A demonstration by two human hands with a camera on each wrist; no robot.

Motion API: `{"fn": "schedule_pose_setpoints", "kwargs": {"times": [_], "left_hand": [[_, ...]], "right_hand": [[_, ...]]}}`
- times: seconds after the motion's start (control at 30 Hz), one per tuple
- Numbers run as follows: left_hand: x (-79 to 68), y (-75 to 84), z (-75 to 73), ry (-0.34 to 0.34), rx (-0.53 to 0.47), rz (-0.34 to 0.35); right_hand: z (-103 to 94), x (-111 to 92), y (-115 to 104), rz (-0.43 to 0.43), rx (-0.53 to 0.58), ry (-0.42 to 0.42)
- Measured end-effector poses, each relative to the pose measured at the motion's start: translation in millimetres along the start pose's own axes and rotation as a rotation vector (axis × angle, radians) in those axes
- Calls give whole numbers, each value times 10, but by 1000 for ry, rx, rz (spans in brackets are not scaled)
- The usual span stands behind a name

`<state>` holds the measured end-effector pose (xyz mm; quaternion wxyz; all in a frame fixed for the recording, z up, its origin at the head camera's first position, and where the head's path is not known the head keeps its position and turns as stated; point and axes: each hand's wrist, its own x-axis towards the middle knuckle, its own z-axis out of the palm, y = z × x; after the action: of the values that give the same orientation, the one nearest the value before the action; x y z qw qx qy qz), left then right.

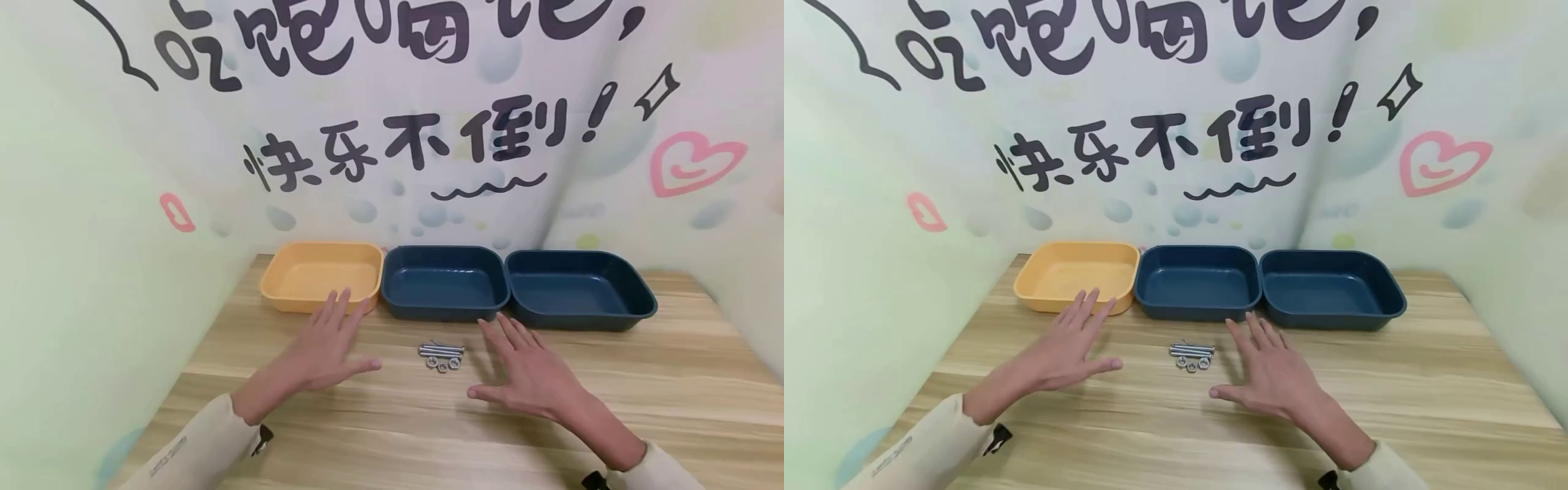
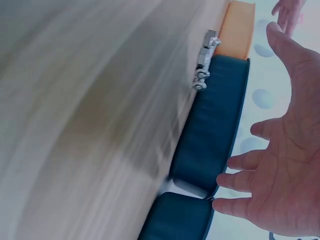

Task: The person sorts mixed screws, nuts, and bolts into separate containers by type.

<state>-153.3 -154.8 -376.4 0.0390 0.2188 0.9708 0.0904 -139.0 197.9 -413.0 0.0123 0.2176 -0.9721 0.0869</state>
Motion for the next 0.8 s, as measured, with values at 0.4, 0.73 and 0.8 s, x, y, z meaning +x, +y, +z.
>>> {"fn": "schedule_pose_setpoints", "kwargs": {"times": [0.4, 0.73, 0.8], "left_hand": [[265, -489, -423, 139, -77, -74], [333, -977, -735, 141, -157, -180], [343, -1049, -781, 158, -175, -191]], "right_hand": [[-65, 59, -80, -18, -5, 0], [-114, 199, -177, -41, 13, 0], [-121, 210, -196, -35, 18, -4]]}}
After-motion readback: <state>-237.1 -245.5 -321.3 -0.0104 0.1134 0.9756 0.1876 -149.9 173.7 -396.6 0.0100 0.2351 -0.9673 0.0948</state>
